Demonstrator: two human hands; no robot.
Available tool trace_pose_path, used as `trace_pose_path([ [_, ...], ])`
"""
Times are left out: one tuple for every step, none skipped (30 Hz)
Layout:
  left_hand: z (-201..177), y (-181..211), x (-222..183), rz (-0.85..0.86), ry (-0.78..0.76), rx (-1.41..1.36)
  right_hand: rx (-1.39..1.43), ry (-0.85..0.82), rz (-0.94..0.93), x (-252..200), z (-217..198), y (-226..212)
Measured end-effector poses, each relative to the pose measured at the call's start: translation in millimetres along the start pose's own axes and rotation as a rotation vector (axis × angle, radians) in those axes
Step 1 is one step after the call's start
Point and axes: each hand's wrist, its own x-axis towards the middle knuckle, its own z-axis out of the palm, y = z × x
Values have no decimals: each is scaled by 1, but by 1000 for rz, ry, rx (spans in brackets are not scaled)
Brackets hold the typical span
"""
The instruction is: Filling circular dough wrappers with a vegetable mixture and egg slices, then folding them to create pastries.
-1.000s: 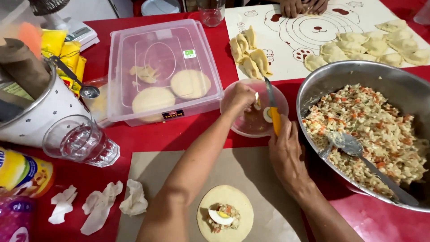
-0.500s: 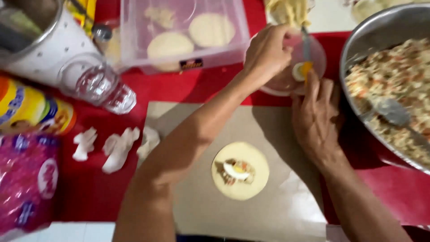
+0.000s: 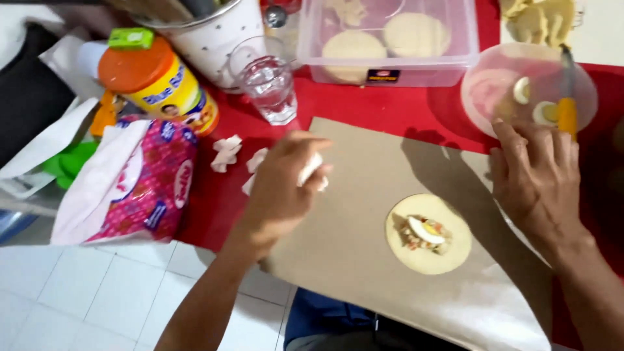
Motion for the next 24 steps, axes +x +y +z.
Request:
trace_pose_path([
  [-8, -3, -8, -8, 3, 5, 9, 1, -5, 1, 2, -2],
  [-16, -7, -13, -24, 43, -1, 96, -15, -25, 3, 4, -2],
  [-23, -10, -17, -39, 83, -7, 184, -31, -46, 5, 6, -1],
  [-11, -23, -21, -37, 85, -9, 181, -30, -48, 9, 5, -7],
  [1, -36, -24, -101, 6, -6, 226, -58, -47, 14, 4, -12],
  [13, -49, -28, -165, -72, -2, 270, -87, -48, 19, 3, -17],
  [23, -51, -31, -164, -69, -4, 267, -85, -50, 23, 0, -25],
  [33, -54, -33, -121, -76, -26, 313, -115, -54, 28, -3, -33],
  [43, -56, -34, -78, -84, -47, 358, -144, -57, 33, -5, -39],
  [44, -58, -30, -72, -83, -50, 353, -143, -55, 35, -8, -47],
  [45, -59, -25, -41, -77, -64, 444, -168, -46, 37, -12, -55],
  [47, -60, -19, -6, -72, -81, 534, -193, -34, 39, -15, -61],
  [43, -50, -12, 3, -73, -85, 525, -192, -29, 44, -20, -69],
  [39, -39, -4, -43, -39, -239, 732, -237, 21, 48, -24, -76],
  [35, -27, 5, -90, -7, -393, 940, -279, 71, 53, -29, -82],
  [40, -17, 10, -78, -14, -399, 929, -276, 81, 57, -29, -93],
  [45, -6, 16, -81, 16, -552, 1112, -198, 206, 61, -30, -105],
  [49, 5, 22, -81, 50, -703, 1291, -108, 326, 67, -29, -115],
  [54, 16, 28, -66, 46, -706, 1279, -98, 327, 67, -24, -114],
  [60, 28, 31, -147, 65, -913, 1198, -62, 356, 65, -19, -114],
  [67, 40, 34, -232, 82, -1119, 1117, -26, 385, 63, -14, -114],
  [69, 42, 39, -224, 76, -1125, 1107, -22, 386, 66, -16, -108],
  [71, 45, 44, -199, 80, -1182, 1109, -20, 470, 69, -18, -102],
  [73, 47, 49, -171, 83, -1236, 1111, -13, 554, 72, -19, -96],
])
